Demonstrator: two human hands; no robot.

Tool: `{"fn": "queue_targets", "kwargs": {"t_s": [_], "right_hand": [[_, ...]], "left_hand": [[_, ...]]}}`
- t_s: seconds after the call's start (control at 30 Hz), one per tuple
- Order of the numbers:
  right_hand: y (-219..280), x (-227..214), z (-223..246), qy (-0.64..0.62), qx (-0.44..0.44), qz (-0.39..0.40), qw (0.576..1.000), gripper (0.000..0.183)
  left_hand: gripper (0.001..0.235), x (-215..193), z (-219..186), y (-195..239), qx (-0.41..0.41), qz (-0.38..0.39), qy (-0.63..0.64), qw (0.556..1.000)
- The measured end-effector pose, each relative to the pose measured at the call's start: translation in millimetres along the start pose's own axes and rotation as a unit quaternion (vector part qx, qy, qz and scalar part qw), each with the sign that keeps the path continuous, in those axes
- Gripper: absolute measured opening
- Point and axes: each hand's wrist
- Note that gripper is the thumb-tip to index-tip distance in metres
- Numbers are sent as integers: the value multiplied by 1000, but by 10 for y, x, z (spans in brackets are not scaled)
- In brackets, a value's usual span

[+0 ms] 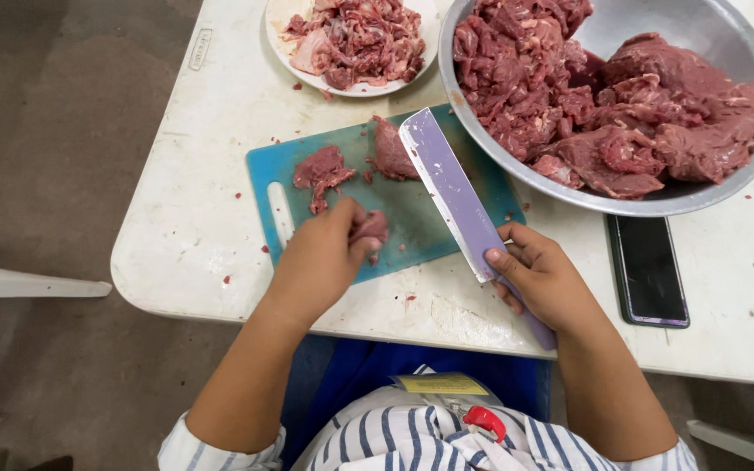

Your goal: The person cuts raw meat into smaller pieces using a cleaver on a blue cutting board. The person repeatedly picks up pieces of meat from a metal bowl, slices them, and places the cut pieces onto a white plate.

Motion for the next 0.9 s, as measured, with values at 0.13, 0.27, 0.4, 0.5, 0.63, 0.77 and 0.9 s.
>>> {"fn": "queue_targets", "kwargs": {"t_s": [0.13, 0.27, 0.4, 0.5, 0.63, 0.77, 0.9], "right_hand": [[13, 24, 20, 16, -4, 5, 1000, 12], [7, 50, 15, 12, 0, 4, 1000, 11], [-3, 52, -10, 24, 9, 2, 1000, 12], [-15, 73, -36, 47, 13, 3, 999, 13], [15, 151, 16, 151, 22, 8, 988, 16], [96, 389, 395, 311, -2, 34, 950, 26], [104, 514, 594, 435, -26, 63, 898, 47]], "left_hand": [[36, -193, -25, 67, -75, -14, 39, 996], [29, -240, -177, 73, -58, -35, 107, 992], [31, -155, -186, 61, 10, -81, 59, 995], [26, -37, -11, 41, 72, -161, -53, 983], [19, 334, 43, 107, 94, -181, -24, 979], [18, 572, -2, 188, 103, -169, -26, 980], [11, 599, -28, 230, 124, -195, -27, 972]]}}
Point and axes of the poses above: each hand's wrist, its own y-axis away from the middle knuckle, its own x-axis out of the palm, z = x × y, and after that the axes turned 11 degrees about -z, right-handed
